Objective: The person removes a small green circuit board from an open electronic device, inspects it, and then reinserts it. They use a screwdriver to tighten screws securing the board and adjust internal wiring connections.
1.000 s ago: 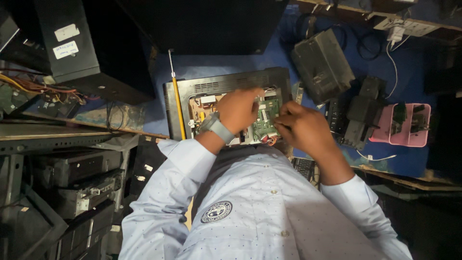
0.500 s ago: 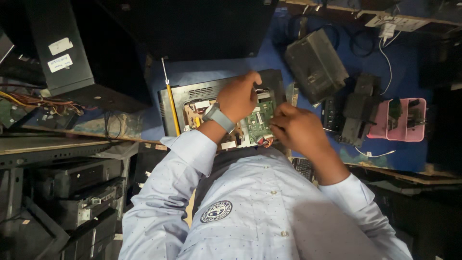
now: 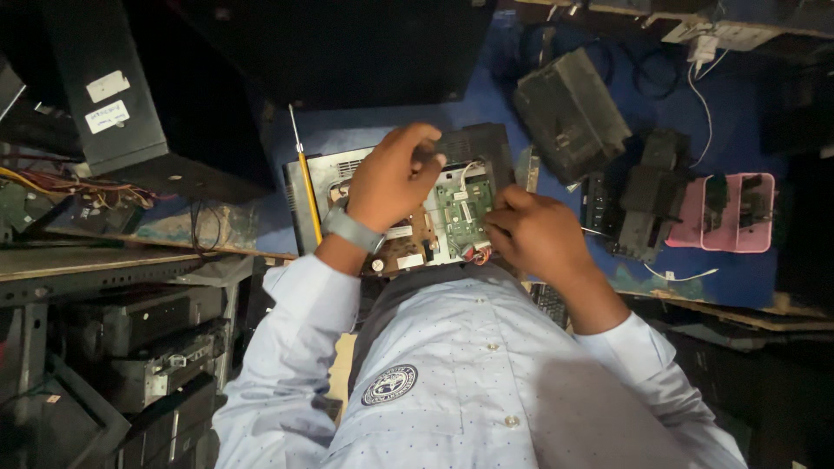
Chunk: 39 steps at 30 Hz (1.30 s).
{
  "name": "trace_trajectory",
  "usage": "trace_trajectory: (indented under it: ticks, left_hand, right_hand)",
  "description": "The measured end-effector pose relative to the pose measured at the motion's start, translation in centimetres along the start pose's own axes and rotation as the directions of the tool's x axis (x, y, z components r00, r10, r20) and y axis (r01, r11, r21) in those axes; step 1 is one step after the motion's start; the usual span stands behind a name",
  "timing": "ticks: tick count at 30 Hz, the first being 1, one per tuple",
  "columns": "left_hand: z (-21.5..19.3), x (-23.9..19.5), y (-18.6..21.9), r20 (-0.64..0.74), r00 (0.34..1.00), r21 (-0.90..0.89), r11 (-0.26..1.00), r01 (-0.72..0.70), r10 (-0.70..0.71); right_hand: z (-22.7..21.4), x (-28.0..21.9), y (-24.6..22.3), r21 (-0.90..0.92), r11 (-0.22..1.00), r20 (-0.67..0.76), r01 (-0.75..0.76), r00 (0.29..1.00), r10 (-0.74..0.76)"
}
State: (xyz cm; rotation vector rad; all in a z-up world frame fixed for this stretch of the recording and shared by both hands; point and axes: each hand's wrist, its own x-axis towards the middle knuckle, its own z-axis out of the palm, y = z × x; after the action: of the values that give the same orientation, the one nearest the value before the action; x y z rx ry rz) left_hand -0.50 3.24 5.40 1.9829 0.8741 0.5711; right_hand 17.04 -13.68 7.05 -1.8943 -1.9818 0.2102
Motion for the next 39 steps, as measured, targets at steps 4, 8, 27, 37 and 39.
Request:
trace_trajectory:
  ticks: [4, 8, 27, 37, 39]
  left_hand:
    - [-0.4, -2.8, 0.4, -0.070, 0.985, 0.228, 0.964, -0.139, 0.159]
    - [0.6, -4.6, 0.6, -0.065, 0.977, 0.471, 0.869, -0.150, 0.204]
    - [2.6, -11.8, 4.8, -0.329, 0.919, 0.240, 0.960, -0.144, 0.220]
    - [6.7, -14.0, 6.5, -0.241, 0.914, 0.031, 0.944, -0.328, 0.325]
    - [7.4, -14.5, 6.8, -0.217, 0.923, -0.024, 0.943, -0.331, 0.318]
  right_hand:
    - [-0.1, -0.1, -0.1, -0.008, 1.000, 0.011, -0.021, 1.000, 0.022]
    - [-0.5, -0.3, -0.4, -0.001, 1.000, 0.003, -0.018, 1.000, 0.018]
    - [5.6, -16.6, 18.8, 0.661, 0.448, 0.057, -0.602, 0.636, 0.770]
    - [16.1, -16.7, 16.2, 0.085, 0.878, 0.082, -0.471, 0.882, 0.465]
    - [17.1, -14.9, 16.0, -0.006, 0.880, 0.076, -0.474, 0.878, 0.473]
